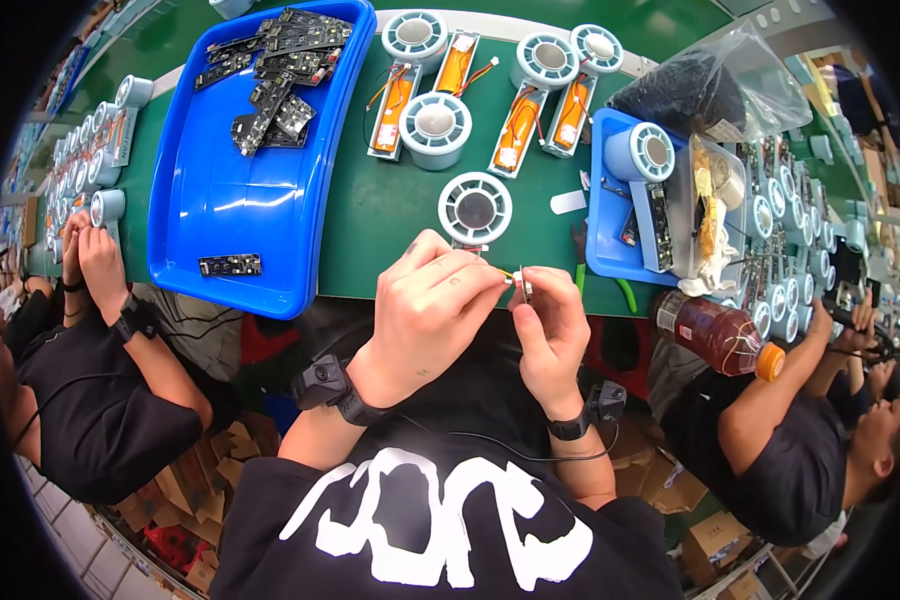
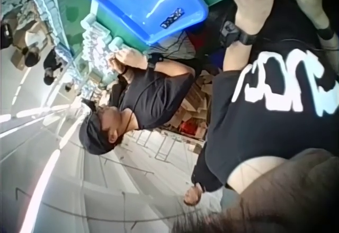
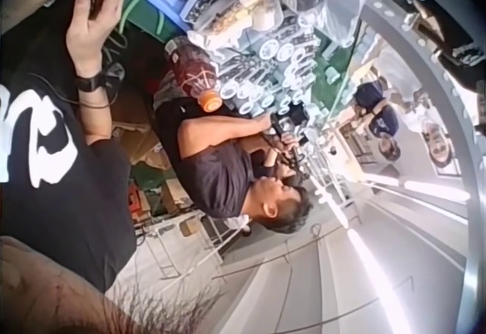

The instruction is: The person picks up a circuit board from a blue tray, connects it to the wires of a handheld fan, and presses the board into the fan handle. They then place the assembled fan on the table and repeat the process with a new fan.

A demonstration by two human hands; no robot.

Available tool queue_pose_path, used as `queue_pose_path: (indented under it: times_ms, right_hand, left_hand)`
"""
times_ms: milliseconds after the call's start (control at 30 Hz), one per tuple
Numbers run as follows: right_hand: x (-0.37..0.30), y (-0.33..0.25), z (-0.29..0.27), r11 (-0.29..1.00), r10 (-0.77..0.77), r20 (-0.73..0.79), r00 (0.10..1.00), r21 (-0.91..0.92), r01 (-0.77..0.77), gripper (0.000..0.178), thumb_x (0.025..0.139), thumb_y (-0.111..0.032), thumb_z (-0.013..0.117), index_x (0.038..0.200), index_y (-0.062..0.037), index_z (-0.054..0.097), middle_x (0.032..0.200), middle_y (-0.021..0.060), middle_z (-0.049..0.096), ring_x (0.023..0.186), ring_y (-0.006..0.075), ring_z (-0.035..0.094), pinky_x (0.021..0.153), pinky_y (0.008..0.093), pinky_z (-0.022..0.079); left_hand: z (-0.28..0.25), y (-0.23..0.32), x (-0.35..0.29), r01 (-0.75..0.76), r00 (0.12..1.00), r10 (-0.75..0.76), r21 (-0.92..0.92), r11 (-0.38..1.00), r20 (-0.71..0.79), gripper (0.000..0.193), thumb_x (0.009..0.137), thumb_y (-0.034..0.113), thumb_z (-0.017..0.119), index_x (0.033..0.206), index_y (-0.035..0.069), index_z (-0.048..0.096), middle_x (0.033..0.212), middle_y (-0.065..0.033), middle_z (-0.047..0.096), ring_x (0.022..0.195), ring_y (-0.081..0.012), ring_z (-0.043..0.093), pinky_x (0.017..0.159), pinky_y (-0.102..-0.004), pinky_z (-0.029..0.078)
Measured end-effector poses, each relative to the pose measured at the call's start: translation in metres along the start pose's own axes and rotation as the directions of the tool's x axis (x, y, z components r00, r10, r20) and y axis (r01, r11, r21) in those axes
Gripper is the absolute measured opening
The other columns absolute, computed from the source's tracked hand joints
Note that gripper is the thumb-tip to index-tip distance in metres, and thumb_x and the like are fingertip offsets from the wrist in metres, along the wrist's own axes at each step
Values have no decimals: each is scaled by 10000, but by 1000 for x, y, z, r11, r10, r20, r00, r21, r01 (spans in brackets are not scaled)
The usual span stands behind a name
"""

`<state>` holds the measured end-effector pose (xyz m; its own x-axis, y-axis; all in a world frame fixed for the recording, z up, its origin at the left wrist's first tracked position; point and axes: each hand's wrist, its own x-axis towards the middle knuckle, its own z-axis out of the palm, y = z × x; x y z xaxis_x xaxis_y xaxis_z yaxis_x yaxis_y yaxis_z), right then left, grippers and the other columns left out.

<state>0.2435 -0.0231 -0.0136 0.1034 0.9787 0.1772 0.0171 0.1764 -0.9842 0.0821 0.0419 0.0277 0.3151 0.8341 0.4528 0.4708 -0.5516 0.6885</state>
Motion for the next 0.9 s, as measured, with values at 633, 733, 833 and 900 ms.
queue_pose_path:
  times_ms: [633,733,833,900]
  right_hand:
    - [7,8,-10,969,-188,28,982,-160,190,335,875,82,721,1205,29,688,1200,166,663,1048,241,656,883,323,552]
    - [11,6,-10,959,-216,35,976,-180,219,358,833,92,745,1182,21,708,1157,160,687,1003,252,669,845,327,558]
    - [17,4,-11,938,-264,35,964,-221,265,396,769,105,778,1150,6,733,1098,144,716,935,264,687,780,330,567]
    - [20,5,-12,935,-272,55,961,-220,278,409,758,112,781,1151,8,734,1085,138,718,912,257,687,769,325,563]
  left_hand:
    - [-8,-1,6,-12,990,16,-34,999,138,131,780,47,802,874,41,710,797,-50,668,743,-242,593,649,-351,505]
    - [-10,-2,6,-8,987,12,-24,1000,160,118,789,72,788,867,50,703,796,-35,653,751,-238,581,660,-351,510]
    - [-12,-1,8,-2,983,6,-19,1000,182,113,792,62,788,864,46,702,798,-40,655,772,-244,589,677,-358,518]
    - [-11,-6,9,-23,984,30,-43,999,174,117,791,56,790,867,44,702,802,-44,660,777,-247,601,683,-358,525]
